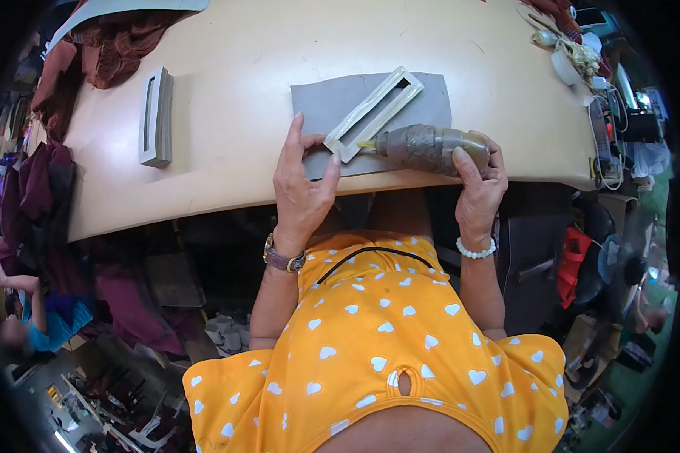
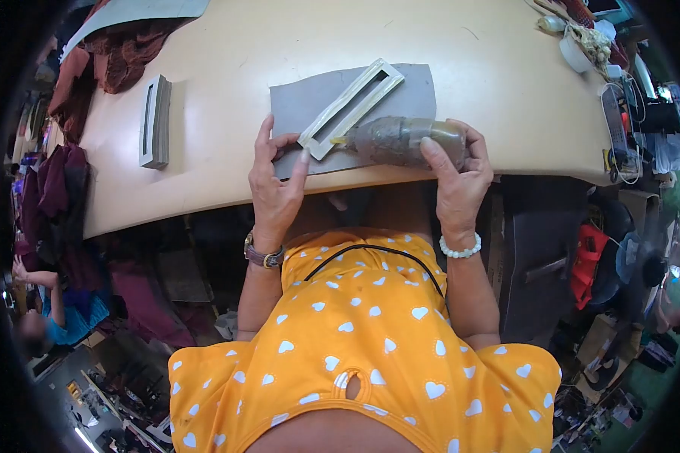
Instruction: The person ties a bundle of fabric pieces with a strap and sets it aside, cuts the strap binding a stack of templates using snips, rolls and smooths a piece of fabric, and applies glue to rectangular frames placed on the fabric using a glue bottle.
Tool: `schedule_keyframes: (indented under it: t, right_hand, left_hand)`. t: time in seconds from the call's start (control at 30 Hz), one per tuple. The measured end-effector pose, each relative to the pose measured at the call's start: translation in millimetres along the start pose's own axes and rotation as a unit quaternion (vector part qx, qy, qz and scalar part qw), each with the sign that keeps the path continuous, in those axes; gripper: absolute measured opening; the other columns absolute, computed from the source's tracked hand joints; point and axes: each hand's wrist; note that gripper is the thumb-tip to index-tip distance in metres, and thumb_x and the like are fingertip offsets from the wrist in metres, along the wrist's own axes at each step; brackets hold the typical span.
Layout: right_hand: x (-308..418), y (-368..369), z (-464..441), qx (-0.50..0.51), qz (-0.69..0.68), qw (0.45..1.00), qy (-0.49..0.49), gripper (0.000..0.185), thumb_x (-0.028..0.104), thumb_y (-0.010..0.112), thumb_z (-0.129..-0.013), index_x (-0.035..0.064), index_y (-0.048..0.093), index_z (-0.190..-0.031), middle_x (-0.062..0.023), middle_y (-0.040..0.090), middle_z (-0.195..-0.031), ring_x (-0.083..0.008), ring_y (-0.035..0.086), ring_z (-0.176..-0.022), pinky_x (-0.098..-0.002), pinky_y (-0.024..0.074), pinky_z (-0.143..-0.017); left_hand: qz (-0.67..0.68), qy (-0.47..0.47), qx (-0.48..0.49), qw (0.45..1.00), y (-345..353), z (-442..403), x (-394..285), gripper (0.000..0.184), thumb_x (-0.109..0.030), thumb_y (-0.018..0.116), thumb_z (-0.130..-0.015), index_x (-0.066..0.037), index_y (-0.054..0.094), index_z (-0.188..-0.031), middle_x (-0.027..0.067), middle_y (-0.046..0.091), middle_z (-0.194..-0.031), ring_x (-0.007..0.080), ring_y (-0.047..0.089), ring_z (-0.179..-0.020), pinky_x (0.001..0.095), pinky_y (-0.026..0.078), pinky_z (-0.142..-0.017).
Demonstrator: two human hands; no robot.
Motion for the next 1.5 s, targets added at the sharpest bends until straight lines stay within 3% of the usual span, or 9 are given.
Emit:
schedule_keyframes:
  t: [0.23,0.53,0.67,0.77,0.87,0.93,0.97,1.1,1.5]
  right_hand:
    - [5.8,16.3,22.1,0.042,0.014,0.998,0.037,0.036,0.003,0.071,-0.075,0.0003,0.054,-0.107,-0.0016,0.059,-0.092,-0.0054,0.055,-0.080,-0.0176,0.0474,-0.069]
    - [10.7,-17.4,-32.6,0.020,-0.463,0.847,0.262,0.039,0.034,0.054,-0.085,0.0044,0.055,-0.111,-0.0151,0.060,-0.109,-0.0299,0.059,-0.100,-0.0423,0.0502,-0.086]
    - [1.7,-17.0,-83.8,0.006,-0.132,0.988,0.080,0.041,0.025,0.064,-0.081,0.0018,0.051,-0.112,-0.0143,0.061,-0.103,-0.0227,0.060,-0.091,-0.0335,0.0501,-0.078]
    - [-25.8,-14.9,-113.4,-0.014,0.105,0.994,-0.019,0.043,0.020,0.068,-0.079,0.0007,0.050,-0.113,-0.0120,0.060,-0.099,-0.0178,0.059,-0.087,-0.0283,0.0482,-0.074]
    - [-23.6,-5.6,-112.7,-0.026,0.373,0.919,-0.124,0.042,0.021,0.067,-0.078,0.0019,0.051,-0.111,-0.0103,0.059,-0.099,-0.0220,0.058,-0.088,-0.0317,0.0464,-0.079]
    - [-11.4,6.7,-103.6,-0.058,0.605,0.731,-0.311,0.040,0.021,0.067,-0.076,0.0032,0.053,-0.110,-0.0100,0.059,-0.100,-0.0252,0.058,-0.089,-0.0341,0.0456,-0.082]
    - [-1.9,18.3,-98.5,-0.077,0.602,0.701,-0.374,0.036,0.018,0.063,-0.075,0.0042,0.056,-0.107,-0.0113,0.059,-0.101,-0.0305,0.056,-0.093,-0.0374,0.0441,-0.084]
    - [0.9,51.5,-76.0,0.111,0.497,0.807,-0.298,0.022,0.010,0.056,-0.076,0.0010,0.059,-0.096,-0.0139,0.056,-0.098,-0.0316,0.054,-0.092,-0.0391,0.0456,-0.077]
    - [-6.6,61.8,-77.3,0.157,0.601,0.746,-0.240,0.019,0.013,0.051,-0.076,-0.0023,0.061,-0.079,-0.0158,0.054,-0.091,-0.0316,0.052,-0.090,-0.0420,0.0440,-0.078]
  left_hand:
    - [0.078,-0.025,0.008,0.997,-4.7,-1.1,-2.2,0.046,-0.014,0.042,-0.086,0.007,0.039,-0.126,0.0176,0.058,-0.102,0.0271,0.056,-0.090,0.0350,0.043,-0.084]
    - [0.085,-0.037,-0.003,0.996,-2.7,-1.2,-0.1,0.047,-0.009,0.049,-0.086,0.003,0.037,-0.130,0.0161,0.060,-0.098,0.0250,0.058,-0.087,0.0334,0.045,-0.082]
    - [0.037,-0.037,-0.003,0.999,0.2,-1.8,1.4,0.057,-0.003,0.058,-0.081,0.001,0.034,-0.132,0.0136,0.062,-0.095,0.0218,0.059,-0.085,0.0320,0.047,-0.080]
    - [0.018,-0.033,0.002,0.999,-0.3,-2.3,0.6,0.060,-0.002,0.060,-0.080,0.000,0.034,-0.133,0.0121,0.063,-0.096,0.0184,0.059,-0.086,0.0310,0.046,-0.081]
    - [0.023,-0.042,-0.002,0.999,-0.3,-2.6,-1.5,0.062,-0.001,0.063,-0.078,-0.001,0.035,-0.133,0.0119,0.063,-0.096,0.0181,0.059,-0.085,0.0309,0.046,-0.081]
    - [0.020,-0.043,-0.006,0.999,0.4,-2.0,-0.2,0.063,-0.001,0.064,-0.077,-0.001,0.036,-0.132,0.0117,0.063,-0.095,0.0180,0.059,-0.085,0.0308,0.046,-0.080]
    - [0.016,-0.043,-0.006,0.999,0.2,-2.0,0.0,0.063,-0.001,0.065,-0.076,0.000,0.036,-0.132,0.0116,0.063,-0.095,0.0179,0.059,-0.084,0.0306,0.046,-0.080]
    - [0.022,-0.045,-0.005,0.999,1.5,-2.2,1.1,0.062,-0.001,0.065,-0.076,-0.001,0.038,-0.131,0.0112,0.063,-0.094,0.0178,0.059,-0.084,0.0300,0.046,-0.080]
    - [0.012,-0.025,-0.008,1.000,0.7,-2.0,3.1,0.059,0.001,0.065,-0.076,-0.002,0.040,-0.130,0.0113,0.063,-0.092,0.0178,0.060,-0.083,0.0297,0.047,-0.079]
Point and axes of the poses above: each hand's wrist, its own z-axis away from the middle knuckle, its own y-axis out of the palm, x = y × z
